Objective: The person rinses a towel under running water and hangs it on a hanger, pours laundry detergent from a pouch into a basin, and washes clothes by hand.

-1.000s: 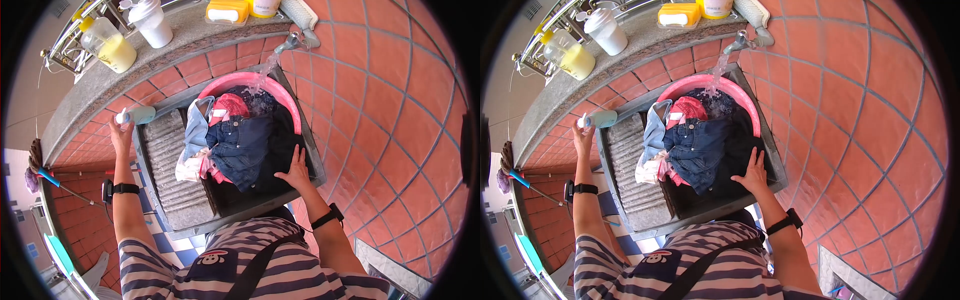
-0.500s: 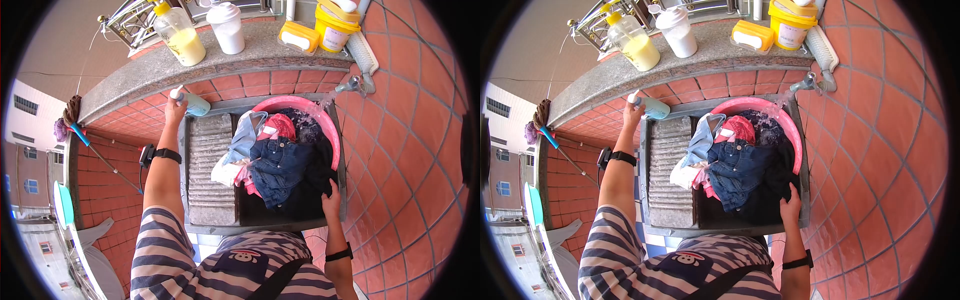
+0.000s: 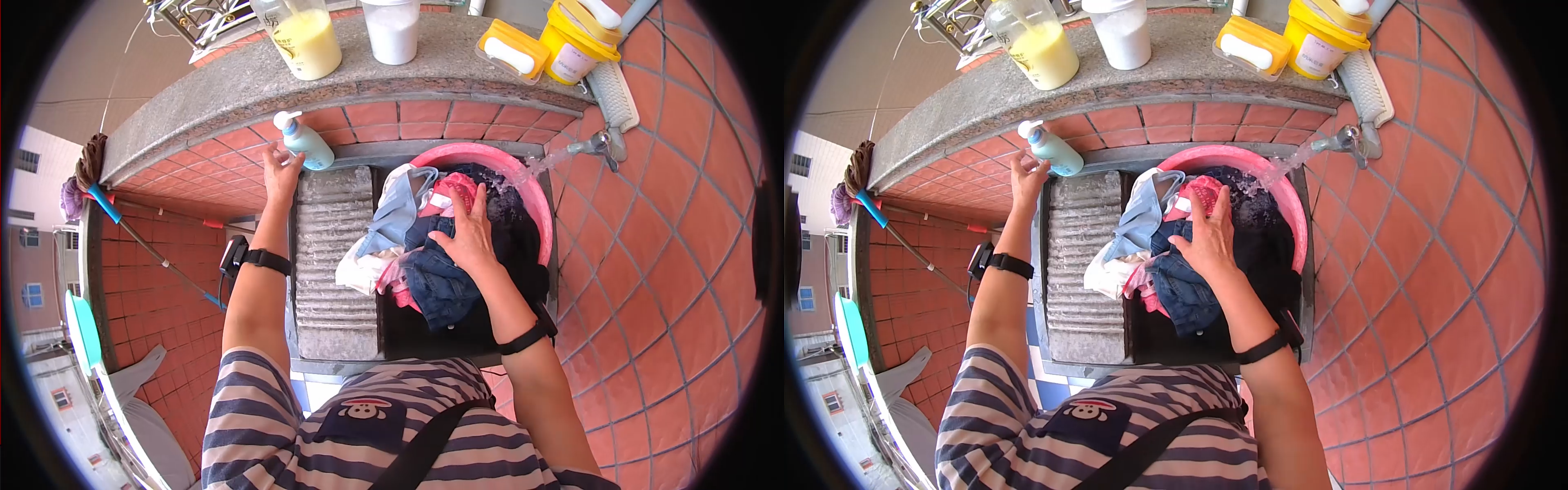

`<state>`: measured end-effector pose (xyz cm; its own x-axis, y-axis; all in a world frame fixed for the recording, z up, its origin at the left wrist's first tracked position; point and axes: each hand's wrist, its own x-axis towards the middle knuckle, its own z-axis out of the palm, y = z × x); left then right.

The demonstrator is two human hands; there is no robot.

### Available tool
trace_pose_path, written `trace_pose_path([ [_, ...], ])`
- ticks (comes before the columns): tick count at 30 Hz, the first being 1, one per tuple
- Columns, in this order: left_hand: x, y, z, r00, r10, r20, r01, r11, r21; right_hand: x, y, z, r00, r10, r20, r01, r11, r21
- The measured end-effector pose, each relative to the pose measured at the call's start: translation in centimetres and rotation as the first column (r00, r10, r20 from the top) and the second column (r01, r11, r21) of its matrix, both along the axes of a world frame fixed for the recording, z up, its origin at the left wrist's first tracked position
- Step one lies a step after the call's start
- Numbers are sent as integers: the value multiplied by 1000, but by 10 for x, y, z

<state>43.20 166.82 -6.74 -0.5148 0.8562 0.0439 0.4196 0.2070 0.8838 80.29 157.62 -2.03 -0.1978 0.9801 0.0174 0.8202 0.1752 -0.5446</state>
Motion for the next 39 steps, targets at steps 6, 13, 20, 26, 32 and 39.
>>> trace_pose_path([
  [6, 10, -16, 25, 996, 82, 44, -80, 995, -59, -18, 28, -39, 961, -13, 277, 74, 975, -211],
  [13, 15, -8, 26, 980, -64, -190, 46, 994, -98, 5, 24, -61, 986, -84, 147, 81, 996, 25],
  [20, 18, -3, 37, 924, -58, -379, 63, 998, 1, 9, 22, -64, 989, -80, 127, 73, 995, 65],
  [26, 0, -14, 74, 969, -31, -244, 42, 998, 38, 7, 23, -69, 993, -87, 85, 78, 991, 106],
  [32, -29, -18, 108, 819, 149, -554, -142, 988, 57, 7, 22, -69, 994, -68, 80, 56, 989, 139],
  [39, -65, -27, 82, 786, 276, -553, -244, 961, 132, 7, 24, -72, 994, -68, 84, 59, 992, 109],
])
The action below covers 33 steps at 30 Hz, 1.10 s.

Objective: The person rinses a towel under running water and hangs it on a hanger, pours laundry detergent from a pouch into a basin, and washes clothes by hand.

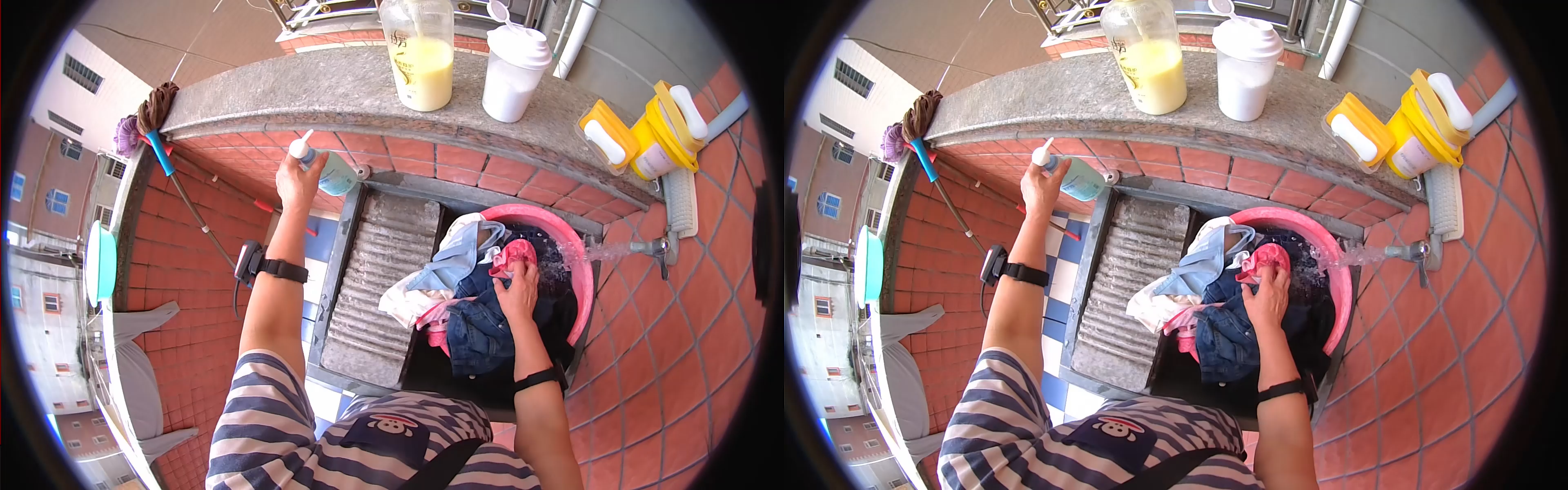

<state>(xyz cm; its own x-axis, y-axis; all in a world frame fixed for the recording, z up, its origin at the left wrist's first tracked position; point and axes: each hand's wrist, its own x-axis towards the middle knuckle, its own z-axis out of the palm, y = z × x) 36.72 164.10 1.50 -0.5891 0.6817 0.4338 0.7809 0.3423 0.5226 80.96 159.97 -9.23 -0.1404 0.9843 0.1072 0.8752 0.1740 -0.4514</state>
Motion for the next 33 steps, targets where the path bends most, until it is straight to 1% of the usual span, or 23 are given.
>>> trace_pose_path([
  [3, -7, -3, -7, 999, -52, 6, 52, 999, 6, -1, 0, -3, 1000, -4, 8, 4, 1000, 19],
  [4, -3, -3, -5, 991, -96, 89, 99, 995, -29, -2, 0, -4, 1000, -14, 10, 14, 1000, -2],
  [5, 0, -3, -3, 988, -100, 119, 112, 989, -98, -3, 1, -5, 1000, -25, 12, 25, 999, -22],
  [7, -1, 1, -5, 991, -102, 91, 115, 982, -151, -4, 1, -6, 1000, -26, 10, 26, 999, -27],
  [8, -3, 1, -5, 990, -102, 97, 116, 982, -150, -4, 0, -6, 1000, -26, 11, 27, 999, -29],
  [10, -7, 1, -3, 996, -85, 35, 89, 989, -121, -6, 0, -2, 1000, -25, 16, 25, 999, -32],
  [12, -16, -1, -2, 996, -84, 33, 87, 990, -111, -14, -1, 4, 988, -117, 103, 122, 992, -42],
  [13, -18, -2, -2, 996, -81, 35, 84, 991, -100, -25, 1, 15, 987, -119, 106, 123, 992, -39],
  [14, -18, -3, -2, 996, -80, 46, 85, 990, -114, -40, 4, 27, 996, -73, 60, 62, 985, 161],
  [15, -18, -1, -3, 995, -83, 51, 89, 990, -111, -60, 10, 36, 1000, -16, 25, 6, 935, 356],
  [17, -21, -1, -8, 993, -114, 38, 115, 992, -42, -117, 28, 44, 966, 236, -104, -189, 923, 335],
  [18, -21, -1, -7, 992, -128, 21, 129, 990, -56, -150, 40, 42, 910, 369, -191, -317, 913, 256],
  [19, -21, 0, -4, 991, -131, 16, 132, 990, -58, -186, 51, 41, 865, 478, -155, -439, 869, 229],
  [21, -19, -1, 8, 987, -161, 28, 162, 987, -19, -250, 74, 30, 774, 633, -21, -617, 761, 200],
  [23, -22, -1, 18, 990, -141, -1, 141, 989, -34, -299, 97, 0, 666, 730, 155, -746, 644, 173],
  [24, -23, -1, 24, 988, -143, 52, 145, 989, -35, -312, 109, -13, 665, 731, 150, -746, 643, 173],
  [25, -26, 0, 24, 984, -143, 108, 147, 988, -38, -323, 117, -22, 656, 734, 174, -754, 650, 99],
  [26, -33, 1, 18, 983, -182, -4, 182, 983, 5, -331, 121, -33, 644, 739, 197, -757, 653, 22],
  [27, -35, 2, 15, 984, -176, 4, 176, 984, -2, -331, 122, -38, 638, 745, 194, -761, 648, 12],
  [29, -31, 5, 13, 974, -202, 97, 205, 978, -21, -316, 127, -39, 649, 735, 196, -752, 658, 24],
  [30, -29, 8, 7, 966, -231, 114, 234, 972, -12, -303, 126, -30, 640, 725, 253, -738, 672, -57],
  [31, -22, 12, 3, 958, -244, 152, 244, 970, 21, -286, 124, -29, 634, 729, 259, -741, 668, -68],
  [33, -9, 18, -1, 931, -264, 252, 265, 964, 31, -245, 123, -28, 705, 667, 240, -684, 730, -20],
])
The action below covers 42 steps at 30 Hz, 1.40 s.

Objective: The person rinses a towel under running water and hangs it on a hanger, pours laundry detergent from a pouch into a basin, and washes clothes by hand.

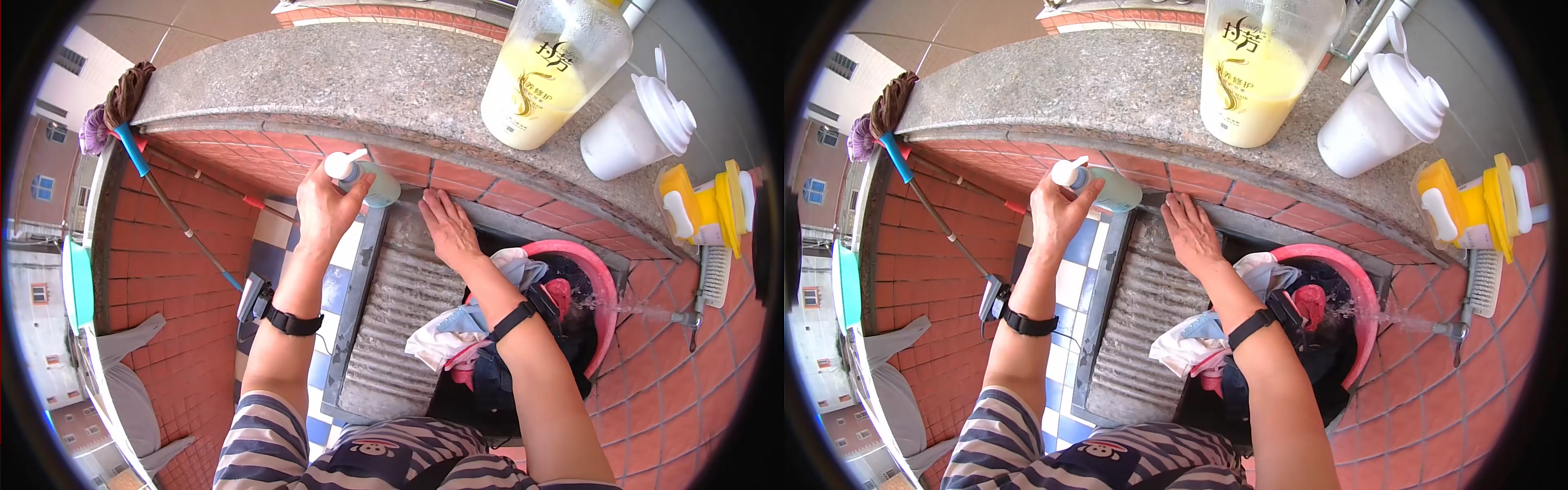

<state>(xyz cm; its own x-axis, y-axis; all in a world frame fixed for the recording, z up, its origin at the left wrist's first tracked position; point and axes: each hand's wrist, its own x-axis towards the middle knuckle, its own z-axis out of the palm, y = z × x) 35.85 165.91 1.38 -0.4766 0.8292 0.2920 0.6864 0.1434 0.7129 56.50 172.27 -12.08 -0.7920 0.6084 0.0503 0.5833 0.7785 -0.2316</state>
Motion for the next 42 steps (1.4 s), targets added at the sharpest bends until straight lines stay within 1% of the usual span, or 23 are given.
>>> trace_pose_path([
  [1, 1, 4, -13, 996, -8, -91, 10, 1000, 23, 21, 2, 0, 1000, -2, -8, 2, 1000, 18],
  [6, 17, 22, -27, 999, 19, -51, -21, 999, -30, 75, 9, 4, 1000, -12, -22, 12, 999, 35],
  [8, 20, 26, -32, 976, 58, -208, -57, 998, 12, 74, 8, 5, 1000, -21, -22, 22, 1000, 20],
  [9, 24, 26, -29, 975, 54, -214, -52, 999, 14, 72, 6, 10, 999, -26, -27, 26, 1000, 0],
  [11, 32, 21, -25, 994, 110, 15, -109, 993, -48, 69, 2, 14, 998, -50, -48, 48, 998, -41],
  [15, 37, 14, -33, 991, 108, -75, -115, 989, -90, 78, -11, 29, 990, -113, -81, 106, 991, -79],
  [18, 42, 9, -43, 989, 112, -100, -121, 989, -88, 103, -31, 45, 961, -171, -217, 139, 978, -156],
  [20, 43, 7, -52, 968, 180, -176, -194, 979, -63, 134, -47, 53, 917, -279, -286, 221, 951, -218],
  [21, 43, 5, -56, 970, 180, -162, -189, 981, -40, 152, -56, 52, 896, -302, -325, 266, 952, -149],
  [22, 48, 2, -53, 960, 235, -156, -248, 966, -74, 173, -65, 60, 850, -402, -340, 317, 907, -278],
  [23, 51, -2, -50, 957, 263, -119, -277, 952, -128, 194, -72, 66, 825, -446, -348, 384, 893, -234],
  [26, 63, -24, -77, 919, 318, -235, -301, 948, 105, 267, -103, 71, 666, -663, -343, 629, 746, -221],
  [28, 104, -43, -80, 972, 198, 123, -209, 974, 83, 316, -120, 54, 542, -785, -300, 767, 608, -204],
  [30, 145, -54, -93, 985, -89, 149, 95, 995, -28, 346, -137, 39, 489, -856, -166, 826, 516, -229],
  [31, 165, -54, -99, 972, -231, 37, 234, 969, -80, 346, -147, 42, 510, -850, -130, 816, 526, -239],
  [32, 187, -52, -105, 963, -265, -45, 260, 961, -90, 342, -155, 44, 536, -839, -98, 803, 542, -250],
  [33, 202, -45, -106, 968, -243, 54, 249, 959, -136, 337, -161, 43, 563, -822, -82, 767, 557, -319],
  [34, 203, -36, -116, 969, -242, 42, 246, 960, -131, 332, -165, 43, 598, -796, -92, 724, 586, -365],
  [36, 202, -11, -142, 991, -137, -9, 131, 967, -219, 318, -173, 47, 680, -722, -130, 677, 685, -268],
  [38, 198, 18, -145, 992, -123, -39, 115, 978, -175, 303, -180, 51, 698, -711, -79, 659, 682, -317],
  [39, 195, 30, -148, 992, -116, -57, 107, 985, -133, 298, -184, 44, 695, -719, 22, 680, 647, -345],
  [40, 189, 42, -153, 991, -116, -63, 107, 985, -138, 294, -183, 42, 682, -731, 39, 685, 618, -386],
  [42, 182, 56, -164, 970, -77, -230, 50, 991, -122, 301, -175, 26, 699, -715, -17, 638, 633, -439],
])
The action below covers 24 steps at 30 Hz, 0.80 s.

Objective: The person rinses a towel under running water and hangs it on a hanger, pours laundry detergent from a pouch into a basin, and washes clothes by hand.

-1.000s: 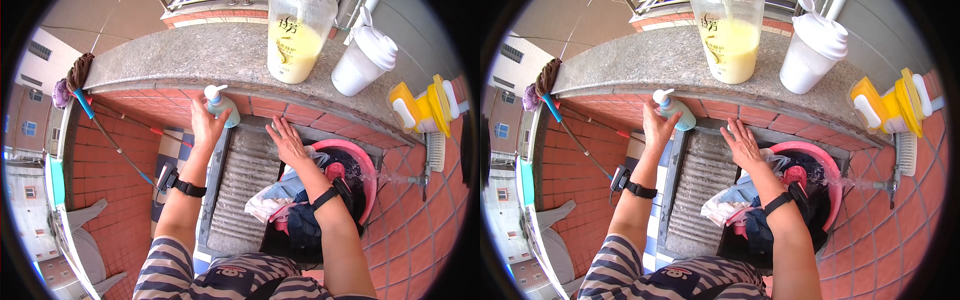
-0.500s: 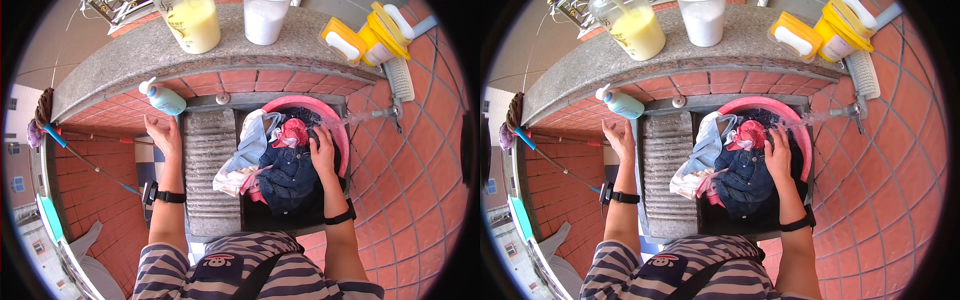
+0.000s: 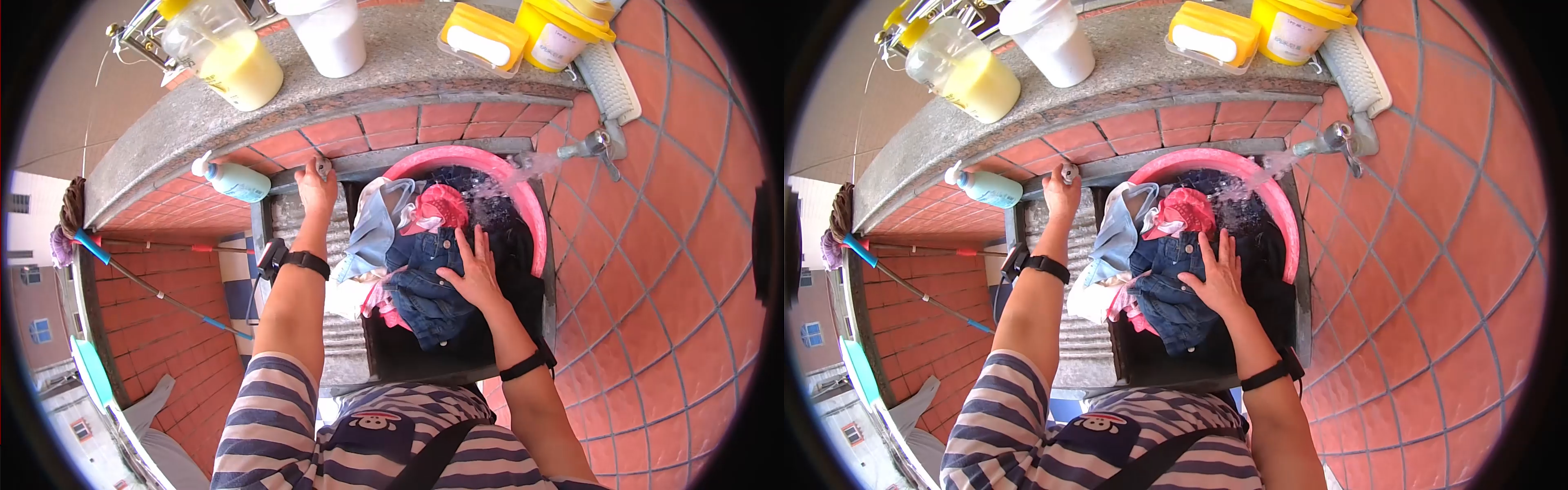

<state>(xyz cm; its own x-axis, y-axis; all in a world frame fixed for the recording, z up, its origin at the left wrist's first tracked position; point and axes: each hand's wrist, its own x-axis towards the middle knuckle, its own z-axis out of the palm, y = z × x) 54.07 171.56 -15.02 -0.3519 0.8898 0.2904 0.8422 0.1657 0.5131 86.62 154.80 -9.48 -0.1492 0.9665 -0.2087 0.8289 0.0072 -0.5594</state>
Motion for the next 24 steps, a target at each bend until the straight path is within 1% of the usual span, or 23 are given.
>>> trace_pose_path([
  [2, 16, -1, 18, 987, 153, 47, -147, 984, -100, 2, 10, -14, 1000, -10, 26, 11, 999, -36],
  [3, 31, -8, 34, 979, 188, 78, -182, 980, -77, 1, 16, -14, 1000, -23, 13, 24, 997, -69],
  [4, 44, -18, 37, 985, 148, 88, -150, 988, 17, 2, 20, -17, 999, -38, -23, 36, 997, -63],
  [6, 69, -46, 31, 982, -53, 184, 47, 998, 35, 3, 23, -33, 997, -81, -22, 81, 996, 34],
  [7, 85, -66, 30, 983, -135, 122, 132, 991, 29, 8, 26, -42, 997, -75, -23, 75, 997, 24],
  [8, 99, -91, 30, 974, -218, 57, 218, 976, 7, 12, 30, -52, 994, -89, -71, 93, 994, 57],
  [9, 109, -116, 25, 979, -186, 85, 194, 977, -90, 16, 34, -61, 987, -102, -121, 113, 990, 89],
  [10, 116, -138, 23, 982, -151, 111, 169, 969, -181, 19, 39, -70, 979, -145, -144, 169, 970, 174],
  [12, 123, -172, 26, 980, -178, 90, 197, 941, -274, 27, 54, -69, 930, -311, -195, 302, 950, -75],
  [13, 128, -183, 32, 977, -193, 89, 212, 926, -312, 32, 59, -83, 927, -313, -205, 315, 949, -27],
  [14, 131, -193, 38, 956, -225, 187, 281, 884, -373, 36, 63, -98, 924, -316, -215, 328, 945, 20],
  [15, 139, -196, 48, 932, -243, 267, 338, 849, -406, 44, 68, -116, 967, -181, -177, 213, 960, 184],
  [16, 149, -199, 57, 902, -256, 348, 396, 810, -432, 44, 72, -112, 969, -174, -175, 205, 963, 178],
  [17, 158, -200, 64, 899, -296, 322, 422, 781, -460, 44, 76, -108, 960, -256, -112, 259, 966, 20],
  [18, 167, -197, 67, 892, -341, 297, 449, 751, -485, 44, 80, -104, 944, -327, -34, 320, 938, -130],
  [19, 172, -191, 65, 889, -285, 357, 445, 716, -537, 47, 84, -105, 948, -304, -96, 298, 952, -70],
  [20, 174, -185, 61, 888, -283, 363, 447, 717, -534, 55, 83, -104, 949, -302, -90, 296, 953, -68],
  [22, 172, -170, 46, 896, -217, 387, 430, 637, -640, 64, 86, -74, 951, -288, -115, 291, 957, 11],
  [23, 167, -165, 23, 903, -245, 353, 422, 661, -621, 70, 77, -56, 945, -280, -172, 293, 955, 53],
  [24, 162, -161, 3, 909, -226, 350, 407, 668, -623, 77, 63, -35, 935, -266, -233, 295, 951, 95],
])
